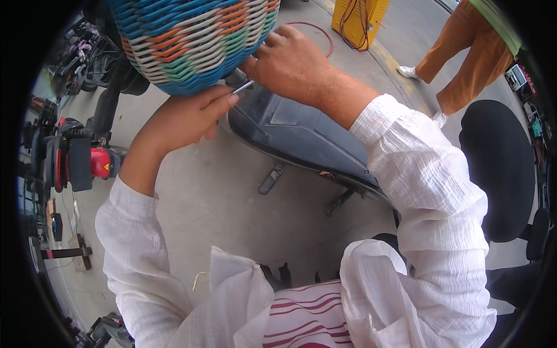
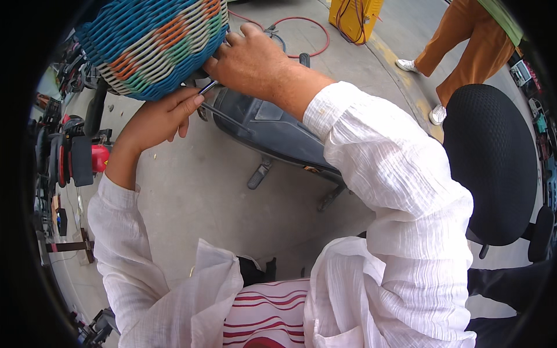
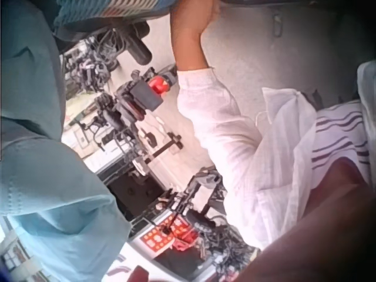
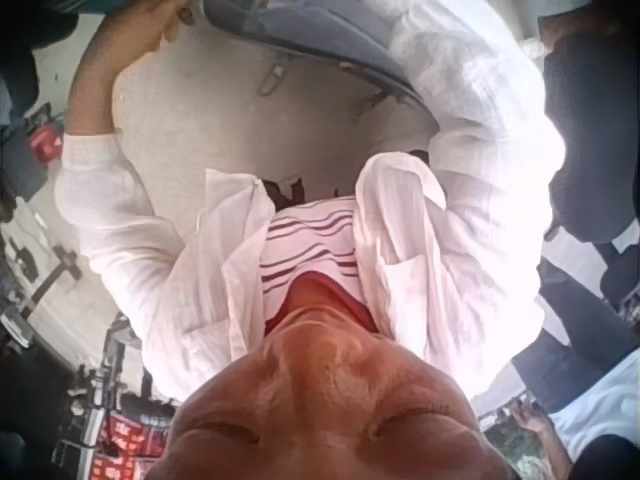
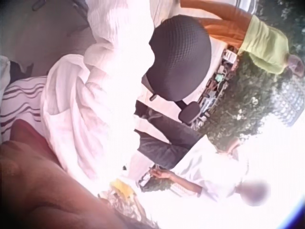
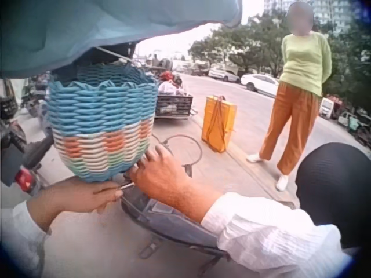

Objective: The person uses a screwdriver to remove screws from the seat cover of a scooter, then lifts the cover to expose the internal frame and wiring. The person also briefly inspects the rear wheel area and retrieves a tool from a nearby cart before continuing to remove the seat cover.

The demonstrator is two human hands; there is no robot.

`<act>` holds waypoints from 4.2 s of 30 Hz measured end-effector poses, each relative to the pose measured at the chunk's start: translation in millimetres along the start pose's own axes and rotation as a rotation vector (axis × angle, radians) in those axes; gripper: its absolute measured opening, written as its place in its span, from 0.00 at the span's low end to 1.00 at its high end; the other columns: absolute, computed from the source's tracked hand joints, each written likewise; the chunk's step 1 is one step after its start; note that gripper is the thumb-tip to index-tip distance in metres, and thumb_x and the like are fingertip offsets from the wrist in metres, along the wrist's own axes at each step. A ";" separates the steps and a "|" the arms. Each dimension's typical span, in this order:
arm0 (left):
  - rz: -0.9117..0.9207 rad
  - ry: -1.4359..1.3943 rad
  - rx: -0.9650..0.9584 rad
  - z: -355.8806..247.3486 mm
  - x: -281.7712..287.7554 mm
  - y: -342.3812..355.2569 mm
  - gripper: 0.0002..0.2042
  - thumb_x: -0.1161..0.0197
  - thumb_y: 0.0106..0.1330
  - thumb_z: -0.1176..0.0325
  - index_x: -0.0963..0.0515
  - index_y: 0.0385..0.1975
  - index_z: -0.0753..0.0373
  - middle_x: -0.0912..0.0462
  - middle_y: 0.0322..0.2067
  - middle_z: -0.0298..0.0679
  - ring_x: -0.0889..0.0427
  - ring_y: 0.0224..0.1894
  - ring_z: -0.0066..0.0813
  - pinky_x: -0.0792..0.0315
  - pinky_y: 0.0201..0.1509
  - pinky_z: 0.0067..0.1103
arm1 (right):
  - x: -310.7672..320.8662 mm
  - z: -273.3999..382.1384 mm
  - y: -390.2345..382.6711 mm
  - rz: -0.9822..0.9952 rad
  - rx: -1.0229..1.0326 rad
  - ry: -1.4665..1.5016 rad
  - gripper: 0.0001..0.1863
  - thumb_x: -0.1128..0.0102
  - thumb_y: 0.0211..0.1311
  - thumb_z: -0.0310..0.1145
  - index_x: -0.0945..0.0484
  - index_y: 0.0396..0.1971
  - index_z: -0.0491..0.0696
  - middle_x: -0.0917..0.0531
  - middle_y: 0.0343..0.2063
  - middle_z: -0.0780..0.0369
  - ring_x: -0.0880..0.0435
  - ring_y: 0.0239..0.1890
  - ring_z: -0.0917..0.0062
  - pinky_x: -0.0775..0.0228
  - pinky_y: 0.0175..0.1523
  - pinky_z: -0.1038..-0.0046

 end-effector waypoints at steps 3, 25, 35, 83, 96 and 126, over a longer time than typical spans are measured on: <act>0.216 -0.094 -0.127 16.8 13.3 17.9 0.20 0.48 0.68 0.47 0.18 0.44 0.56 0.22 0.24 0.33 0.22 0.31 0.24 0.29 0.43 0.22 | 7.9 17.9 6.0 -0.064 -0.147 -0.027 0.09 0.36 0.51 0.36 0.17 0.33 0.53 0.19 0.31 0.67 0.21 0.42 0.76 0.34 0.47 0.70; -0.699 -1.682 -0.095 4.5 -76.0 38.2 0.03 0.47 0.69 0.71 0.29 0.34 0.61 0.29 0.24 0.33 0.32 0.25 0.22 0.34 0.30 0.15 | 17.5 118.0 -47.4 -0.481 -0.859 1.673 0.31 0.50 0.70 0.46 0.40 0.65 0.41 0.37 0.64 0.52 0.34 0.65 0.62 0.43 0.68 0.68; -0.270 -1.985 -0.530 38.9 -83.0 32.0 0.05 0.46 0.69 0.71 0.25 0.41 0.63 0.23 0.44 0.41 0.25 0.49 0.32 0.31 0.55 0.28 | -4.7 96.9 -24.8 -0.844 -1.179 1.852 0.28 0.63 0.74 0.52 0.26 0.44 0.39 0.19 0.35 0.54 0.18 0.40 0.69 0.28 0.50 0.72; -0.012 -0.492 0.220 -44.7 -39.6 18.5 0.18 0.57 0.75 0.57 0.26 0.43 0.66 0.21 0.18 0.38 0.21 0.16 0.23 0.25 0.21 0.18 | -65.8 125.1 -85.6 -0.368 -1.192 1.413 0.06 0.41 0.60 0.31 0.24 0.34 0.45 0.21 0.36 0.57 0.23 0.40 0.60 0.31 0.44 0.61; 0.213 -0.597 -0.185 10.7 -33.2 24.5 0.20 0.45 0.69 0.65 0.30 0.59 0.65 0.26 0.56 0.39 0.25 0.49 0.22 0.30 0.56 0.21 | -61.6 120.2 -81.9 -0.317 -1.109 1.198 0.05 0.40 0.59 0.31 0.22 0.33 0.47 0.24 0.33 0.59 0.23 0.39 0.60 0.31 0.42 0.61; -0.490 -0.676 -0.198 16.7 -91.9 36.3 0.10 0.42 0.69 0.70 0.21 0.42 0.69 0.17 0.38 0.40 0.22 0.33 0.17 0.26 0.42 0.16 | -67.8 94.1 -91.7 -0.155 -1.010 1.301 0.07 0.39 0.58 0.29 0.24 0.33 0.42 0.17 0.30 0.54 0.18 0.35 0.55 0.28 0.38 0.59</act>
Point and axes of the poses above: each hand's wrist, its own y-axis towards the middle knuckle, its own x-axis out of the back of the hand, z = x × y, the point moved 3 cm from there along y, towards the middle knuckle
